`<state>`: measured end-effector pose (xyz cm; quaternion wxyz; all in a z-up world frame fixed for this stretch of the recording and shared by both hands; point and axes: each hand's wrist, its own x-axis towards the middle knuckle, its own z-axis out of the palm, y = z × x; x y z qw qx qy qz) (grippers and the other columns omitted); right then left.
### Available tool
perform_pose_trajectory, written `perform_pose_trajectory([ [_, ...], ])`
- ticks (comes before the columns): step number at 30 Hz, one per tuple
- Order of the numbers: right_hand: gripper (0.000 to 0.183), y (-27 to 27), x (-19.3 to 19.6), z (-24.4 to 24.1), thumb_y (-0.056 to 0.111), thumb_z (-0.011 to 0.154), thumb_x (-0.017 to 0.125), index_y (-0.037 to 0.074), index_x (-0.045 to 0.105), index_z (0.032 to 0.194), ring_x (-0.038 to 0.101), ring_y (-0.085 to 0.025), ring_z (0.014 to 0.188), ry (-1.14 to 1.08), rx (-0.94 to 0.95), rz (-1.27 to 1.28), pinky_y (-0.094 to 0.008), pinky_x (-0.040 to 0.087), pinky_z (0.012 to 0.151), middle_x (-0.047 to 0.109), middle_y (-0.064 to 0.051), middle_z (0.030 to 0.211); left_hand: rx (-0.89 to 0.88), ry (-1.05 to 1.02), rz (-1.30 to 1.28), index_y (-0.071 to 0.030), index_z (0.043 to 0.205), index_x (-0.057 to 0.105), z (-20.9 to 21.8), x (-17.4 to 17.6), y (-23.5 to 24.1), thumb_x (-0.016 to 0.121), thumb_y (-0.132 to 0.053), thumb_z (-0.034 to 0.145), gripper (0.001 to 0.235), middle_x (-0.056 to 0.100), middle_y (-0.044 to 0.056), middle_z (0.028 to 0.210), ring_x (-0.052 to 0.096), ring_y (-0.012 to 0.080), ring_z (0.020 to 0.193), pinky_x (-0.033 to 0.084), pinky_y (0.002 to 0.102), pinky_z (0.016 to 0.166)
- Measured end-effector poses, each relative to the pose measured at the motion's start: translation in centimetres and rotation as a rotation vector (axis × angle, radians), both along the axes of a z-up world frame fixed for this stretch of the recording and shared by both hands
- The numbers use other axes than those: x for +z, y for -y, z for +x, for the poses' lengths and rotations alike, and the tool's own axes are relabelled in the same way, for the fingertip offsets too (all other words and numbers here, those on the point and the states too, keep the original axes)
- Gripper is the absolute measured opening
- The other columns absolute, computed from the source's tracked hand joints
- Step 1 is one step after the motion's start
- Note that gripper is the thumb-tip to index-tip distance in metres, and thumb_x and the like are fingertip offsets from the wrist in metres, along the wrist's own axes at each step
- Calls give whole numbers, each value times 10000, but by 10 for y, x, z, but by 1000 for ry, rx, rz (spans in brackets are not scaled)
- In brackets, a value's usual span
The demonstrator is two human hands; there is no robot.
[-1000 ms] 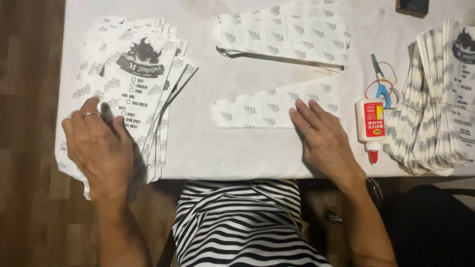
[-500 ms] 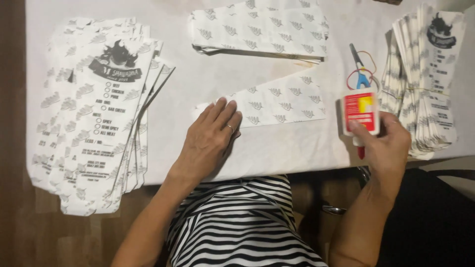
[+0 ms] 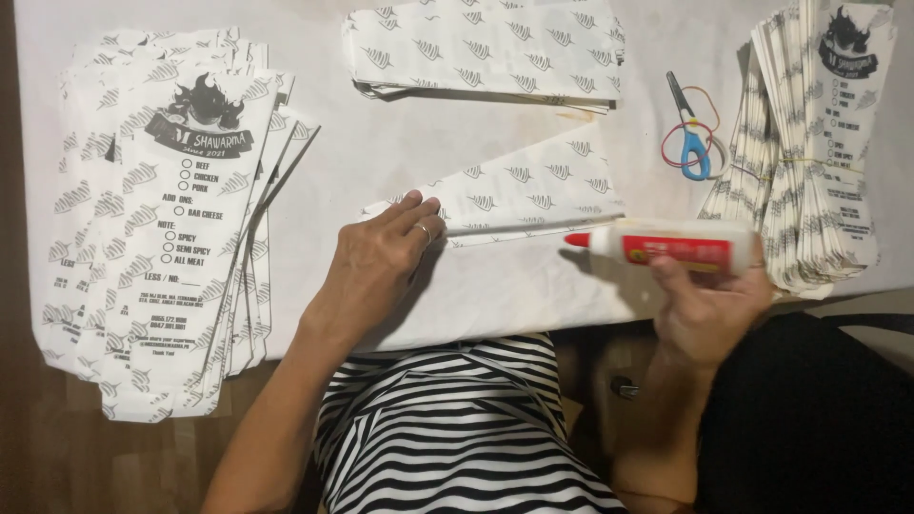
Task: Applying glue to the edges of printed paper sheets and pressing them together to assemble bags.
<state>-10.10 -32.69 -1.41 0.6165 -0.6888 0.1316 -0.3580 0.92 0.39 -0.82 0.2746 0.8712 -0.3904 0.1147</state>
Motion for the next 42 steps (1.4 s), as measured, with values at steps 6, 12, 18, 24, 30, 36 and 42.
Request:
perform_pose_trajectory([
  [6,521,-54,-2,23,-68,653,967,-47,622,1043,658,-173,919,-50,116,-125,-375,575,886,695,-163,888,146,-97,8,-46,967,745,6,42,4,717,-91,967,53,752,159,726,772,294,712,608,357,586],
  [12,500,-23,-8,18,-12,727,962,6,627,1098,682,-184,947,-63,25,-178,-363,580,933,701,-130,962,127,-233,-30,-25,958,723,16,34,-1,688,-105,993,94,697,144,592,714,275,516,549,350,469],
  [18,444,47,-7,6,-30,804,951,48,560,999,684,-204,854,12,-178,-51,-424,679,701,668,-94,928,68,-211,-35,-46,1045,666,20,10,-7,575,-175,1082,163,636,60,604,528,217,399,405,387,378],
  [24,420,50,-13,10,-68,798,926,0,619,1076,684,-193,865,-1,-158,-87,-373,680,798,694,-103,951,78,-239,2,-59,1030,662,24,7,-8,595,-164,1076,133,668,71,636,540,252,408,422,407,402],
  [30,383,36,-10,17,-1,820,932,-13,647,1076,731,-229,883,-54,-119,-101,-363,705,779,724,-128,965,80,-343,-8,-75,1024,686,30,15,-10,599,-180,1069,143,599,51,552,521,225,419,391,376,468],
  [36,514,-13,-33,35,-25,695,987,45,622,1051,712,-181,905,72,33,18,-385,610,939,688,-114,901,138,-637,-119,-19,985,743,41,47,-10,648,-145,1005,159,719,208,652,726,358,578,551,423,570],
  [42,480,-90,-14,48,-43,669,979,-5,627,993,684,-152,848,-12,185,25,-330,583,866,684,-117,824,122,-742,-250,-20,942,758,53,39,-19,659,-169,960,179,671,160,627,653,291,586,509,434,585],
])
